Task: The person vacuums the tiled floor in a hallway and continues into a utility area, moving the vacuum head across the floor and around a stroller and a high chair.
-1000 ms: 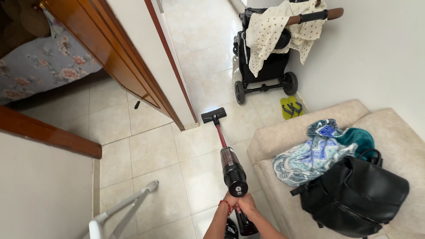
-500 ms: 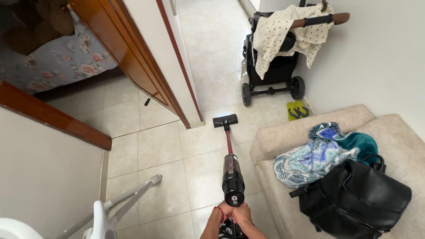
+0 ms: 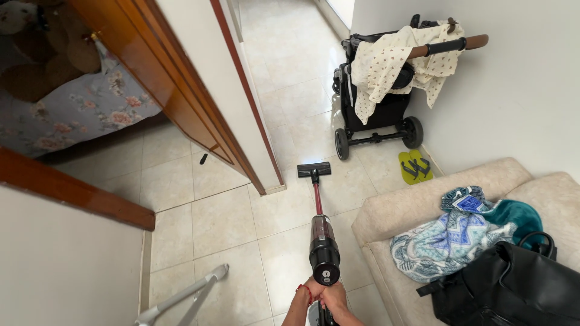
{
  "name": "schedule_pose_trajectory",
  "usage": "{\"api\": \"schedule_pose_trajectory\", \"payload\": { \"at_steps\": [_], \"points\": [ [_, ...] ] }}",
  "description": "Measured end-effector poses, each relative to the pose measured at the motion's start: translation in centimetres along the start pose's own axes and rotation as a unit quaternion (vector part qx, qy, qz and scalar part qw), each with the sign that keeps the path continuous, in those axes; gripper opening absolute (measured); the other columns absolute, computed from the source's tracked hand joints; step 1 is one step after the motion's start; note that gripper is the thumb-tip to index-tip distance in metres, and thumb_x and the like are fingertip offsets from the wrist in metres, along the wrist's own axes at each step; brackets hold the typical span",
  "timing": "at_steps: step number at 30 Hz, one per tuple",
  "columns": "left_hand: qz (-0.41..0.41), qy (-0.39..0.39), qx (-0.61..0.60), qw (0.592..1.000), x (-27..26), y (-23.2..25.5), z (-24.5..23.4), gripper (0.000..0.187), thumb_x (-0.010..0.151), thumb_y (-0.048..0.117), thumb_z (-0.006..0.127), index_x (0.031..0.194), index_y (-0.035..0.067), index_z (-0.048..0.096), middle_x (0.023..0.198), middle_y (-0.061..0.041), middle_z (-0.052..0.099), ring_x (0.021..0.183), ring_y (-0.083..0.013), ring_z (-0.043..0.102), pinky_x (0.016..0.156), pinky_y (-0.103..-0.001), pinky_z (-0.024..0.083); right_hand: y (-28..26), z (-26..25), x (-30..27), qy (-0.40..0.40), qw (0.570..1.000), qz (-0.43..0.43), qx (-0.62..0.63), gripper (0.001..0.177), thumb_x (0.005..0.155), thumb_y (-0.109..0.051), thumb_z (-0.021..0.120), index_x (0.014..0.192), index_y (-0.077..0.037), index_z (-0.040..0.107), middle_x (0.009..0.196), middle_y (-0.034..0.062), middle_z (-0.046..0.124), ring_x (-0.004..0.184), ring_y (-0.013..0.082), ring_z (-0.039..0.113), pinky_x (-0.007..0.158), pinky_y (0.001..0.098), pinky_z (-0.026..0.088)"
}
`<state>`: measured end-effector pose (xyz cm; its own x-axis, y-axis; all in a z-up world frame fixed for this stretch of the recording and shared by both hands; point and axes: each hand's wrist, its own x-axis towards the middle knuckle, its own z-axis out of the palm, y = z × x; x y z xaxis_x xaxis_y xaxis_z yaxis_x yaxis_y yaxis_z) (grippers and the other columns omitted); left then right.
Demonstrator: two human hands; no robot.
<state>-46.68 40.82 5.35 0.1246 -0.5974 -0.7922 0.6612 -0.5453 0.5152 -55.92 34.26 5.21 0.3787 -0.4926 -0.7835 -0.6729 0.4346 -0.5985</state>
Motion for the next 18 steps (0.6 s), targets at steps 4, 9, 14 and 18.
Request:
{"api": "schedule_pose_trajectory", "payload": {
  "at_steps": [4, 9, 14, 18],
  "points": [
    [0.001, -0.022, -0.011, 1.0, -0.8, 3.5, -0.6, 0.029, 0.085, 0.023, 0.083, 0.098, 0.004, 0.066, 0.066, -0.01, 0.065, 0.043, -0.021, 0.057, 0.039, -0.036, 0.048, -1.5, 1.3, 1.5, 0.0, 0.999, 0.013, 0.029, 0.013, 0.081, -0.003, 0.057, 0.072, 0.004, 0.064, 0.06, 0.013, 0.065, 0.049, 0.0215, 0.061, 0.043, 0.0362, 0.047],
    [0.035, -0.049, 0.002, 0.998, 5.2, 3.0, -5.2, 0.029, 0.088, 0.023, 0.083, 0.09, 0.001, 0.064, 0.065, -0.011, 0.063, 0.045, -0.0207, 0.06, 0.041, -0.035, 0.048, -5.6, 3.0, 2.4, 0.036, 0.998, -0.006, 0.047, 0.012, 0.079, -0.001, 0.055, 0.077, 0.0, 0.067, 0.063, 0.0124, 0.069, 0.05, 0.0207, 0.063, 0.044, 0.0372, 0.051],
    [0.01, -0.042, 0.018, 0.999, 3.5, 9.8, -5.7, 0.031, 0.086, 0.026, 0.088, 0.088, 0.006, 0.066, 0.067, -0.008, 0.064, 0.048, -0.0202, 0.059, 0.044, -0.034, 0.049, -8.6, 4.1, 6.0, 0.041, 0.999, 0.002, 0.001, 0.014, 0.08, -0.004, 0.058, 0.076, 0.005, 0.068, 0.062, 0.0145, 0.069, 0.05, 0.0216, 0.066, 0.046, 0.0359, 0.054],
    [0.01, -0.014, 0.013, 1.0, 5.9, 13.2, -6.2, 0.037, 0.084, 0.03, 0.09, 0.088, 0.004, 0.064, 0.066, -0.01, 0.062, 0.046, -0.0221, 0.059, 0.041, -0.036, 0.049, -11.1, 4.0, 9.9, 0.007, 0.999, -0.027, 0.031, 0.013, 0.079, -0.003, 0.058, 0.076, 0.007, 0.066, 0.062, 0.0159, 0.068, 0.05, 0.0244, 0.064, 0.044, 0.038, 0.051]
  ]
}}
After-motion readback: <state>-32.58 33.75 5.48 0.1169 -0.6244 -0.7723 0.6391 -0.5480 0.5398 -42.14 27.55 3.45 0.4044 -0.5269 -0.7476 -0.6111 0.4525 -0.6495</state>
